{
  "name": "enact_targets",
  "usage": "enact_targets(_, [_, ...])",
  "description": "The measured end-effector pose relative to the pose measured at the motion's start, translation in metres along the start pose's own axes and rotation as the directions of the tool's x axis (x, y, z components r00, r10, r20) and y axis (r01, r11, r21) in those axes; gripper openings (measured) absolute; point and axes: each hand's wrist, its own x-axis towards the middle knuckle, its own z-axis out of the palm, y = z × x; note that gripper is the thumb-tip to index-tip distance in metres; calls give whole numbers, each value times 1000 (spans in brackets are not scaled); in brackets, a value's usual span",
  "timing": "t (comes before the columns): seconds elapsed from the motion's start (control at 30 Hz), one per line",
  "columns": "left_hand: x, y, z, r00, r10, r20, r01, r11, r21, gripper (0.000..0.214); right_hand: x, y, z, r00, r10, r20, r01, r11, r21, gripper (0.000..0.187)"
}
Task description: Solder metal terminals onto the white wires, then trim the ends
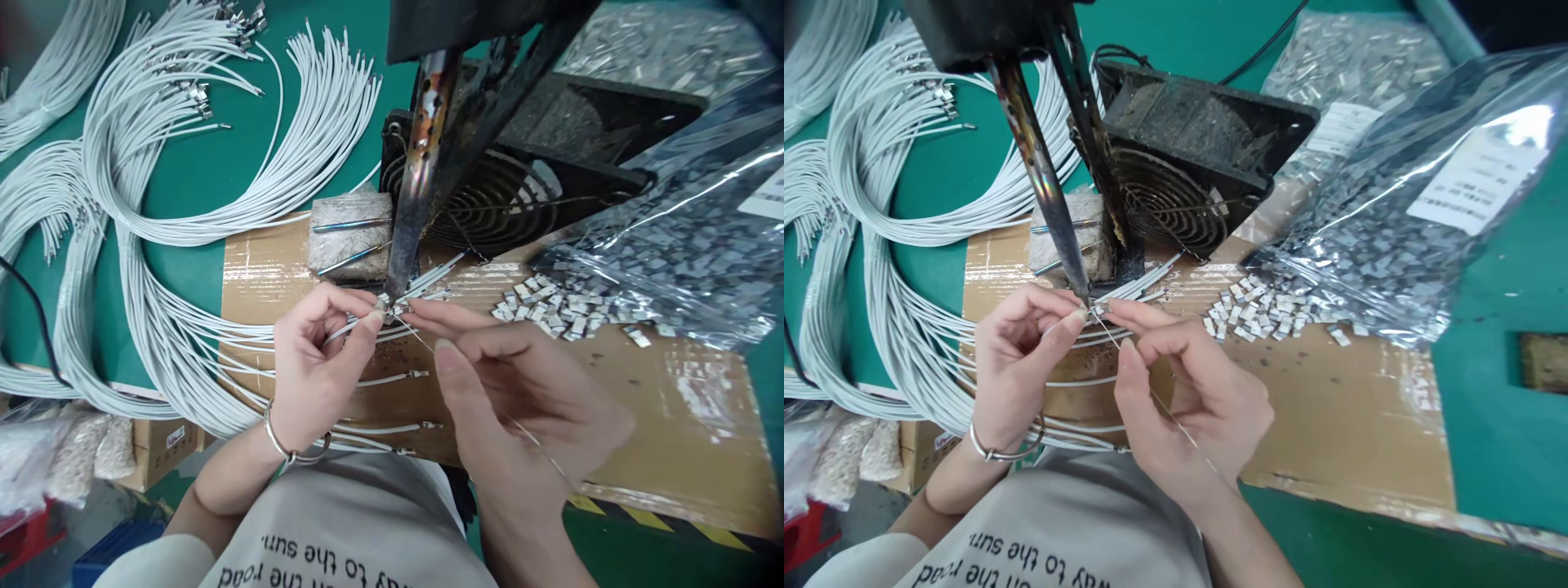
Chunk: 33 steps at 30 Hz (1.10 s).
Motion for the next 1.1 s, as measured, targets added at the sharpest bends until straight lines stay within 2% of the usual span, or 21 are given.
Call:
enact_targets(0.2, [0,0,0,999,-41,-6,41,999,-35,13,0,1,-1,1000,18,10,-18,1000,-16,17])
enact_targets(0.33, [-1,-4,-5,988,-139,69,145,984,-105,17,2,3,-4,1000,-22,-6,22,997,-71,10])
enact_targets(0.4, [-4,-6,-9,981,-162,103,176,974,-142,18,2,6,-6,1000,-19,-24,15,987,-163,4])
enact_targets(0.5, [-11,-7,-12,974,-186,130,205,967,-153,19,2,7,-8,998,32,56,-12,940,-340,16])
enact_targets(0.57, [-16,-7,-13,968,-204,148,225,964,-140,19,2,7,-9,989,61,132,-7,926,-377,22])
enact_targets(0.67, [-25,-7,-13,961,-217,170,240,962,-131,17,2,6,-8,978,91,187,-27,947,-319,26])
enact_targets(0.87, [-40,-5,-19,932,-256,257,294,947,-125,13,0,8,-9,962,173,210,-132,972,-194,33])
enact_targets(1.1, [-46,-1,-26,909,-271,316,322,939,-121,14,-2,7,-11,951,190,244,-176,981,-77,28])
